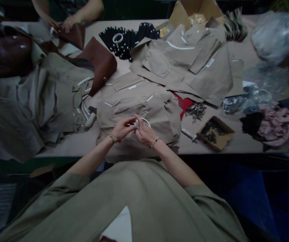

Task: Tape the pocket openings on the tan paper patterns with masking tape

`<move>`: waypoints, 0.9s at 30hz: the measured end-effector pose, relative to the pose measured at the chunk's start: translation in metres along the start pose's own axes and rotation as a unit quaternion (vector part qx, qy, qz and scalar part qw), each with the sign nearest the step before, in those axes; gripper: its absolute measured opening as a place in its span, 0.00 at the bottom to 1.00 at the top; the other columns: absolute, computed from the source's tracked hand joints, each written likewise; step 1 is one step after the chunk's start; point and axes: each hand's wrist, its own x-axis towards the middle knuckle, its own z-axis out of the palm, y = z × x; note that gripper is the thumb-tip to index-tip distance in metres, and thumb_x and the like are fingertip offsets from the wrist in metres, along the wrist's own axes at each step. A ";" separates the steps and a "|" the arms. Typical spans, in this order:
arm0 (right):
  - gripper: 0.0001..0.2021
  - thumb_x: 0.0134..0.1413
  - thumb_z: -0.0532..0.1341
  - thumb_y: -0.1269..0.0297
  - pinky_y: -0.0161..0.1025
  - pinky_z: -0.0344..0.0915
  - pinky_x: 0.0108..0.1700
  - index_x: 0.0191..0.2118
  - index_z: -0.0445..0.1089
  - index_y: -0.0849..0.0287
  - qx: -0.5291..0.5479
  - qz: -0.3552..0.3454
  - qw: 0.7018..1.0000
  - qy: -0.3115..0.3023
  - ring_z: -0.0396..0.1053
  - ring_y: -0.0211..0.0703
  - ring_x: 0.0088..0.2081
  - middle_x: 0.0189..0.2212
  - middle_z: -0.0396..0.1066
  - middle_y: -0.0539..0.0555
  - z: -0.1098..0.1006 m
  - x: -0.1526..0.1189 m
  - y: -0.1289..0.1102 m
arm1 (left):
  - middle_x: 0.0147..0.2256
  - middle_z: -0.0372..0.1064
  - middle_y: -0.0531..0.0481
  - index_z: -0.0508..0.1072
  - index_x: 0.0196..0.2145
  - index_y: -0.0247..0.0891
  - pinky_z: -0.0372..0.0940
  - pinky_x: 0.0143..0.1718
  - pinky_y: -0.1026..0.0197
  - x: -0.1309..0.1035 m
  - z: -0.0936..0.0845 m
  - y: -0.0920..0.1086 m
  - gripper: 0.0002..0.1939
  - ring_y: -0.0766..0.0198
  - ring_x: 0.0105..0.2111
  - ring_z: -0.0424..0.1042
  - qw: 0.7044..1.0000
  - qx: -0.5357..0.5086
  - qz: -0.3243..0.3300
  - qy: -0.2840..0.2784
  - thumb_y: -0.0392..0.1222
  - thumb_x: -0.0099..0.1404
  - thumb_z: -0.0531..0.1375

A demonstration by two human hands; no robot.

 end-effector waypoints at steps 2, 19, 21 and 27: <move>0.38 0.65 0.47 0.62 0.44 0.67 0.46 0.76 0.34 0.69 0.005 0.022 1.000 -0.007 0.73 0.50 0.39 0.42 0.75 0.61 0.004 -0.012 -0.007 | 0.41 0.80 0.45 0.80 0.47 0.37 0.71 0.40 0.61 -0.016 0.010 0.012 0.15 0.62 0.37 0.77 0.998 -0.039 0.011 0.051 0.46 0.65 0.65; 0.11 0.68 0.55 0.59 0.36 0.65 0.40 0.42 0.73 0.55 0.121 0.050 0.991 0.035 0.74 0.43 0.37 0.36 0.77 0.55 0.018 -0.037 -0.012 | 0.37 0.79 0.45 0.79 0.39 0.42 0.71 0.44 0.58 -0.075 0.028 0.029 0.12 0.59 0.39 0.77 0.981 0.176 0.020 0.076 0.42 0.72 0.56; 0.12 0.66 0.56 0.54 0.34 0.65 0.33 0.38 0.71 0.56 0.246 0.089 0.964 0.036 0.71 0.39 0.29 0.30 0.75 0.52 0.023 -0.032 -0.006 | 0.37 0.79 0.44 0.80 0.37 0.42 0.70 0.45 0.58 -0.077 0.031 0.034 0.13 0.58 0.40 0.77 0.977 0.193 0.043 0.076 0.42 0.73 0.55; 0.26 0.48 0.67 0.39 0.27 0.51 0.17 0.39 0.66 0.56 0.551 0.205 0.782 0.205 0.60 0.31 0.19 0.26 0.73 0.48 0.017 -0.029 0.032 | 0.40 0.81 0.47 0.81 0.40 0.42 0.70 0.48 0.59 -0.042 0.025 0.009 0.11 0.60 0.42 0.77 0.986 0.125 -0.038 0.099 0.42 0.70 0.58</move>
